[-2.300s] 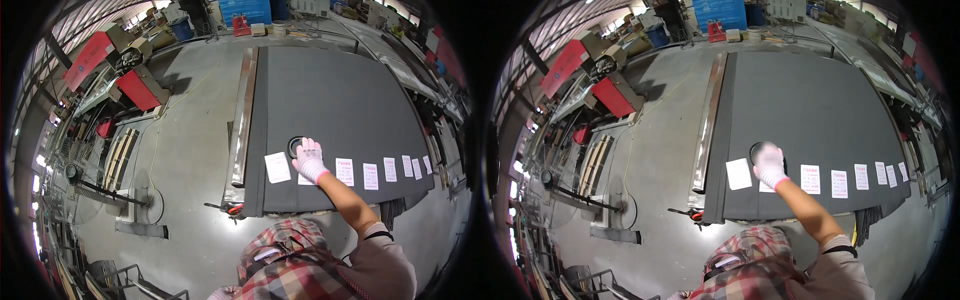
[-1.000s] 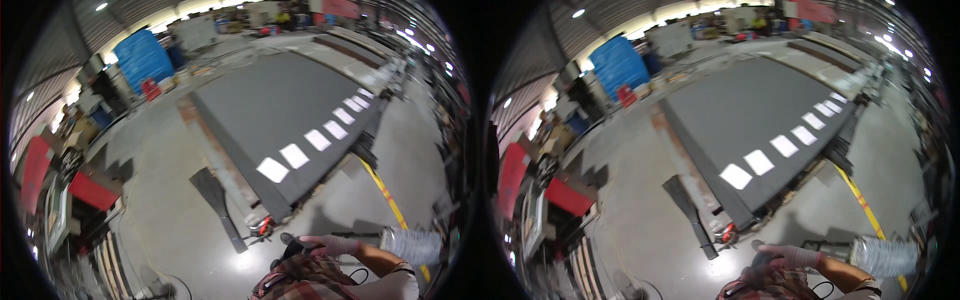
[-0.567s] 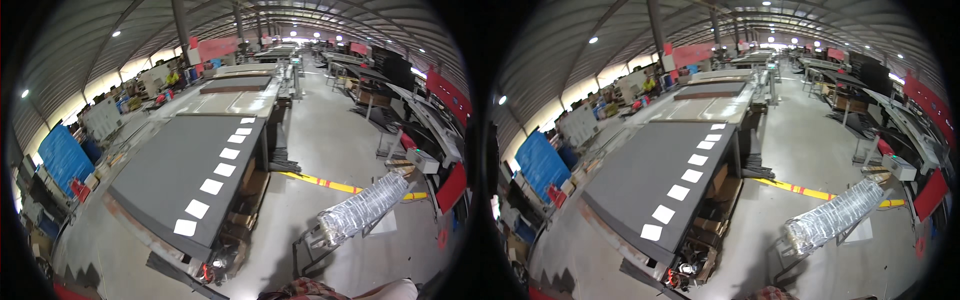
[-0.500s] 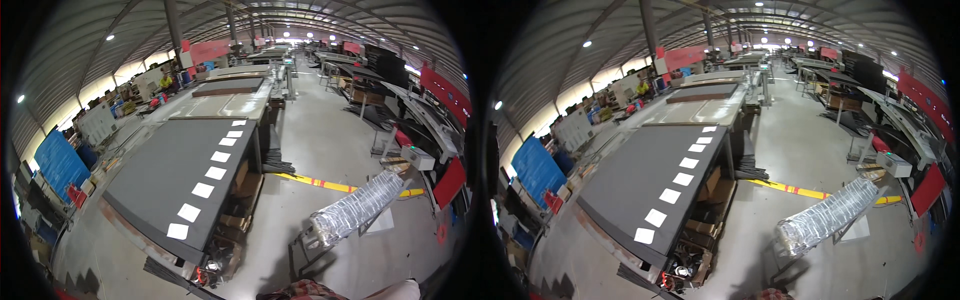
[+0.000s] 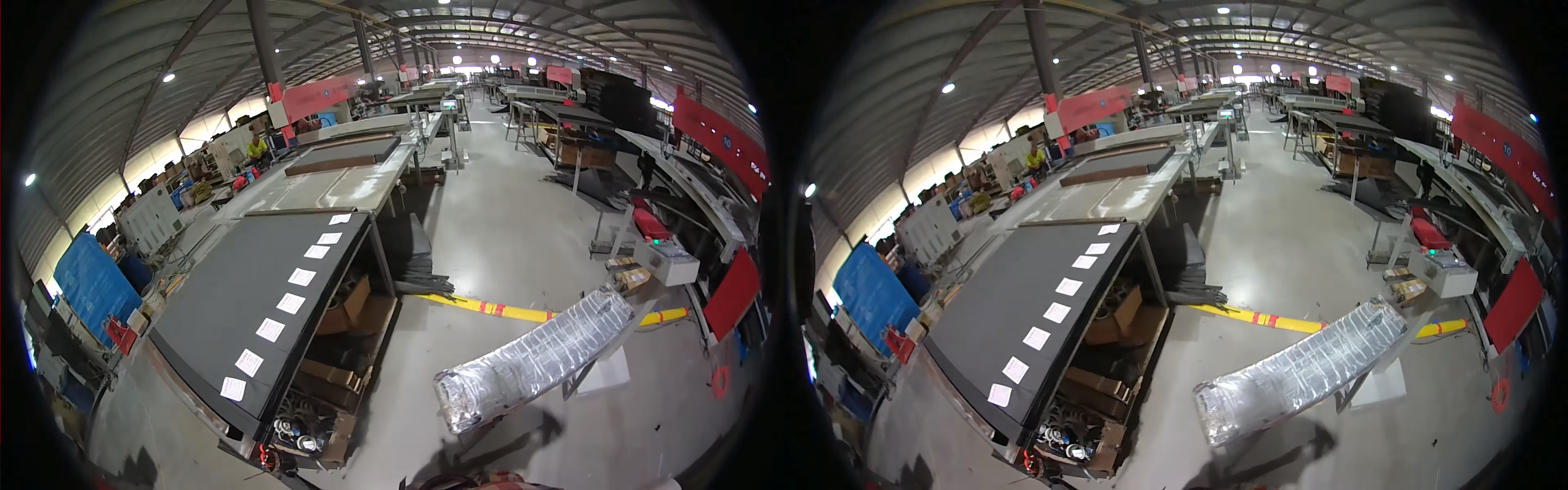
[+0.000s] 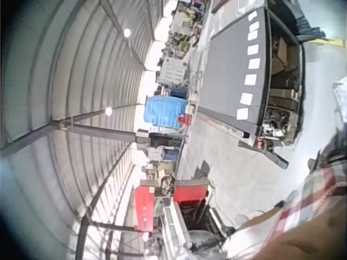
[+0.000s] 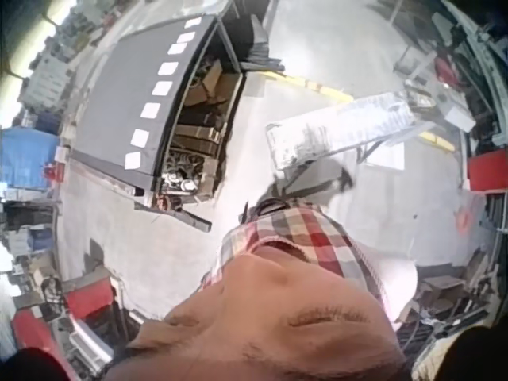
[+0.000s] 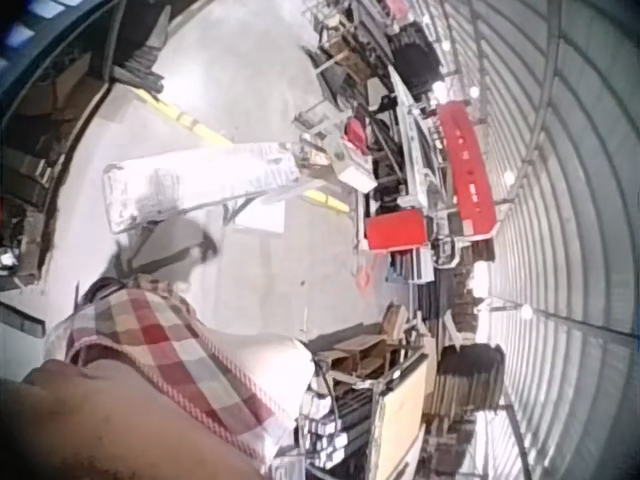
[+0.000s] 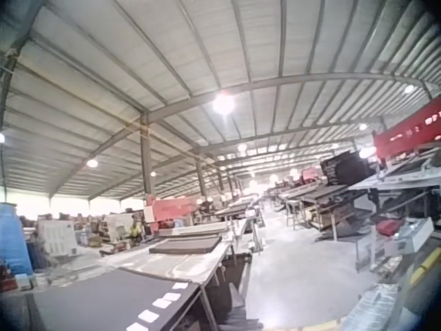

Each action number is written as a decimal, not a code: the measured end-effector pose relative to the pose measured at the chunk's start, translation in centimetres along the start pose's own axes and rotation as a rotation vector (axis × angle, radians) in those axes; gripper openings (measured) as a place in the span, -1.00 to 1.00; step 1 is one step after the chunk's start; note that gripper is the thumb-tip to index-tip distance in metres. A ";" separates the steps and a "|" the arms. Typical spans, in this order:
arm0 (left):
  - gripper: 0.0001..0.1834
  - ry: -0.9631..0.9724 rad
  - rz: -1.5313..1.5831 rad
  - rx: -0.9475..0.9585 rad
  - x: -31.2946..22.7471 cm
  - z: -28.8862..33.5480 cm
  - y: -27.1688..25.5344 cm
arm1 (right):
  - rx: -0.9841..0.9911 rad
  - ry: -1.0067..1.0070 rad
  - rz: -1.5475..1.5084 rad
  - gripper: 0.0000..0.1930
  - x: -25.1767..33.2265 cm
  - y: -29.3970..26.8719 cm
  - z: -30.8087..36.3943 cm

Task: Applying trim, foam strips, and product labels to large building material panels on a factory floor.

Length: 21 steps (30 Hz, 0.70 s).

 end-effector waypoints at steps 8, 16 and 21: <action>-0.49 -0.014 -0.089 -0.051 -2.8 0.4 2.4 | -0.055 0.066 -0.061 -0.63 -5.4 -5.6 1.6; -0.48 0.039 -0.209 -0.076 -3.7 2.2 2.8 | -0.061 0.162 -0.091 -0.61 -14.9 -4.4 4.7; -0.48 0.138 -0.316 -0.069 -3.6 4.6 1.3 | 0.052 0.164 0.520 -0.60 -16.6 -6.1 6.9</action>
Point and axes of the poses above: each hand's wrist, its own z-axis away from the middle knuckle, its own y-axis out of the palm, x = y × z, the point moved 4 cm from there along -z, towards the middle knuckle, and after that the axes turned 11 degrees about -z, right-handed, at the moved point
